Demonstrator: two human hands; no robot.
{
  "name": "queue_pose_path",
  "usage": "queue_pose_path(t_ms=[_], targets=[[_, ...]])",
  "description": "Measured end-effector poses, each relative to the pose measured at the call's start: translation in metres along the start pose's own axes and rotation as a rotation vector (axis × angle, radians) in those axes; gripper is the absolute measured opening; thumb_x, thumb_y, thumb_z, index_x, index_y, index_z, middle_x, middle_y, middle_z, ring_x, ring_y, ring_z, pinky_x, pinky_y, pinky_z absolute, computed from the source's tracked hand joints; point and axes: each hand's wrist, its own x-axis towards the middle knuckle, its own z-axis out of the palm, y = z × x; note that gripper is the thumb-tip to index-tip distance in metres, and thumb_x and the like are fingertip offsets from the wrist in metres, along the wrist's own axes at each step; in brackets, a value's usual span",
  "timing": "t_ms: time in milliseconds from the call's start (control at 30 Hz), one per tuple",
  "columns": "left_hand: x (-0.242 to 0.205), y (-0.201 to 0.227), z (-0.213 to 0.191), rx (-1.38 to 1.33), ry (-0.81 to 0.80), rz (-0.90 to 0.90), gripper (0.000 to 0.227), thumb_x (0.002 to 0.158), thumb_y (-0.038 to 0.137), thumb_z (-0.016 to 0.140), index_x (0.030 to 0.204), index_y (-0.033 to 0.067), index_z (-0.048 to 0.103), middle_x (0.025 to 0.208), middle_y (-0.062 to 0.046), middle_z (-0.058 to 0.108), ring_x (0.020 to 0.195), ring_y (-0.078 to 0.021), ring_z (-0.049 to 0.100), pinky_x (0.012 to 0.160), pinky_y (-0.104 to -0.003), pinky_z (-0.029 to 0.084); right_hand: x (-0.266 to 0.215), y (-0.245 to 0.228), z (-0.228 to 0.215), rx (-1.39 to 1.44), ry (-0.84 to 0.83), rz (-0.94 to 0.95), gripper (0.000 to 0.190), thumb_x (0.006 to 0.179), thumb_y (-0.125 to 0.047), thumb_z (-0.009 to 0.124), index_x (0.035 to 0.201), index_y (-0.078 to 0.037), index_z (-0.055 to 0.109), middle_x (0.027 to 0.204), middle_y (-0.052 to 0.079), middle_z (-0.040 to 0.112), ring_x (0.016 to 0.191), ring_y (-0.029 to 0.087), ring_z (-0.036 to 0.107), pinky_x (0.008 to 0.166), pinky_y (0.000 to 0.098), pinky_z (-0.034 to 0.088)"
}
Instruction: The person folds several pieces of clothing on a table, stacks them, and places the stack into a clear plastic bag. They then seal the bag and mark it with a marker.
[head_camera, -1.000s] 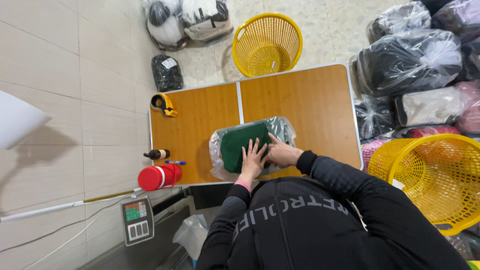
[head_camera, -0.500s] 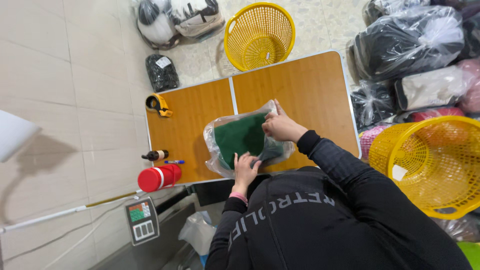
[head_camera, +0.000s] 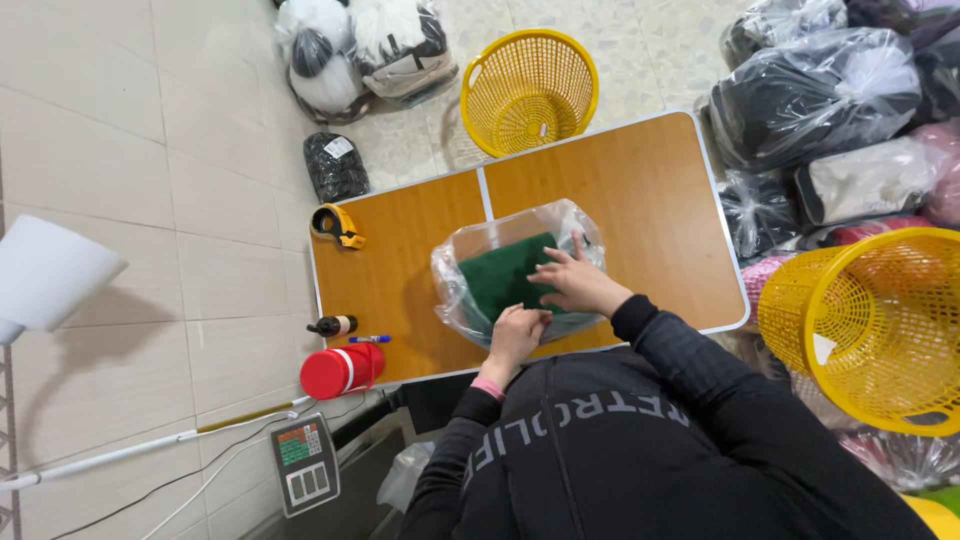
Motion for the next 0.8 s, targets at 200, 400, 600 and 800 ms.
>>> queue_pose_path(t_ms=[200,400,600,800], targets=[[-0.006,-0.016,-0.04,-0.009,-0.092,-0.011,0.022,0.088,0.031,0.078,0.102,0.0144,0.078,0.095,-0.004,0.076,0.101,-0.0237,0.069,0.113,-0.051,0.04,-0.005,-0.018,0.003,-0.226,-0.247,0.13,0.066,0.056,-0.038,0.086,0.121,-0.028,0.077,0.144,0.005,0.061,0.151,0.036,0.027,0.112,0.0771,-0.009],[-0.005,-0.038,-0.068,0.121,-0.198,0.165,0.045,0.072,0.044,0.083,0.106,0.015,0.078,0.098,-0.003,0.076,0.116,-0.0278,0.062,0.12,-0.062,0.017,-0.014,-0.007,0.01,-0.429,-0.101,0.26,0.014,0.072,-0.026,0.078,0.084,-0.02,0.08,0.13,0.002,0.068,0.156,0.034,0.032,0.12,0.0808,-0.005],[0.006,-0.075,-0.076,0.333,-0.47,0.114,0.038,0.072,0.044,0.082,0.098,0.0158,0.079,0.087,-0.007,0.076,0.102,-0.0276,0.067,0.122,-0.063,0.015,-0.03,0.034,-0.004,-0.7,0.167,0.348,0.029,0.081,-0.018,0.071,0.106,-0.026,0.082,0.126,0.0,0.07,0.154,0.036,0.037,0.123,0.0761,-0.006],[0.006,-0.096,-0.092,0.243,-0.394,0.122,0.026,0.086,0.038,0.077,0.081,0.0131,0.074,0.078,-0.008,0.073,0.083,-0.0273,0.072,0.095,-0.044,0.044,-0.036,0.057,-0.012,-0.597,0.183,0.392,0.029,0.082,-0.008,0.068,0.095,-0.031,0.082,0.117,-0.011,0.076,0.154,0.033,0.046,0.119,0.0778,-0.012]])
